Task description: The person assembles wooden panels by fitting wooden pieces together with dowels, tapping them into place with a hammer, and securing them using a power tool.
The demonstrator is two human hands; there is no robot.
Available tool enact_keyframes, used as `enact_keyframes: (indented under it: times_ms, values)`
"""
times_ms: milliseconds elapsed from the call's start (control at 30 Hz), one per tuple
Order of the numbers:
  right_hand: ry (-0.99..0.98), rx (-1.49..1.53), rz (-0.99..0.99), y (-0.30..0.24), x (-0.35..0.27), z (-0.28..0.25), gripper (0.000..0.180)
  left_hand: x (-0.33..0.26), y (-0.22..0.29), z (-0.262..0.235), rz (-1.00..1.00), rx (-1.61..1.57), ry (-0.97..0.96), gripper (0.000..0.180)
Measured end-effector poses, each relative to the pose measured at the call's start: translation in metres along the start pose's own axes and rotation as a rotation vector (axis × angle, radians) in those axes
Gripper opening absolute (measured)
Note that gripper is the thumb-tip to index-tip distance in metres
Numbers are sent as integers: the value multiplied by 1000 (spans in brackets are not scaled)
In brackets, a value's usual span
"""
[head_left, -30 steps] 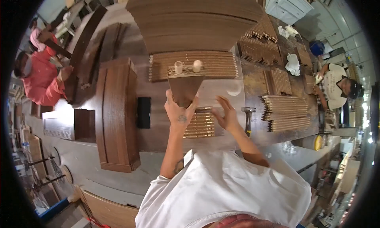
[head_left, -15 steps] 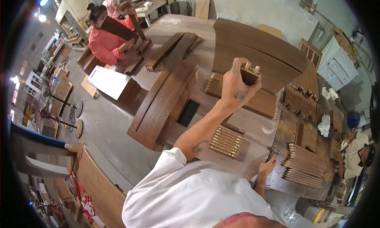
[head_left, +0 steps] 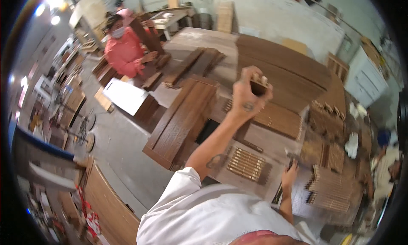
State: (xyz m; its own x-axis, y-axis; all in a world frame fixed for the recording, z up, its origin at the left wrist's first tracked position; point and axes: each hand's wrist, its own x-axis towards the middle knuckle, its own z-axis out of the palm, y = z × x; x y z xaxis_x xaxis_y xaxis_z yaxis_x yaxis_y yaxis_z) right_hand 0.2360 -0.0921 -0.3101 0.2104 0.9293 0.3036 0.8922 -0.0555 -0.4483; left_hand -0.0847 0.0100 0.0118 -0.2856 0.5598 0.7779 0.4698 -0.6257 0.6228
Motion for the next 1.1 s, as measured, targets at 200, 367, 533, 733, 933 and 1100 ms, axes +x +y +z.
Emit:
enact_keyframes:
  times_ms: [200,367,533,733,933,1100]
  values:
    - [-271,-146,-32,-55,30,-14,43,-5,-17,-12,-81,-56,-15,37]
    - [-59,164,-105,-59,110,28,64,3,2,0,-14,-118,3,35]
    - [-77,98,37,-51,130,89,75,3,-21,10,-169,-250,38,36]
    - [-67,-157,261,-72,132,63,69,2,-29,21,-106,-142,35,38]
    - [-152,62,305,-37,158,63,65,-2,-15,26,-202,-380,53,38]
    - [-377,-242,75,-33,187,65,60,-3,-19,9,-174,-66,59,41]
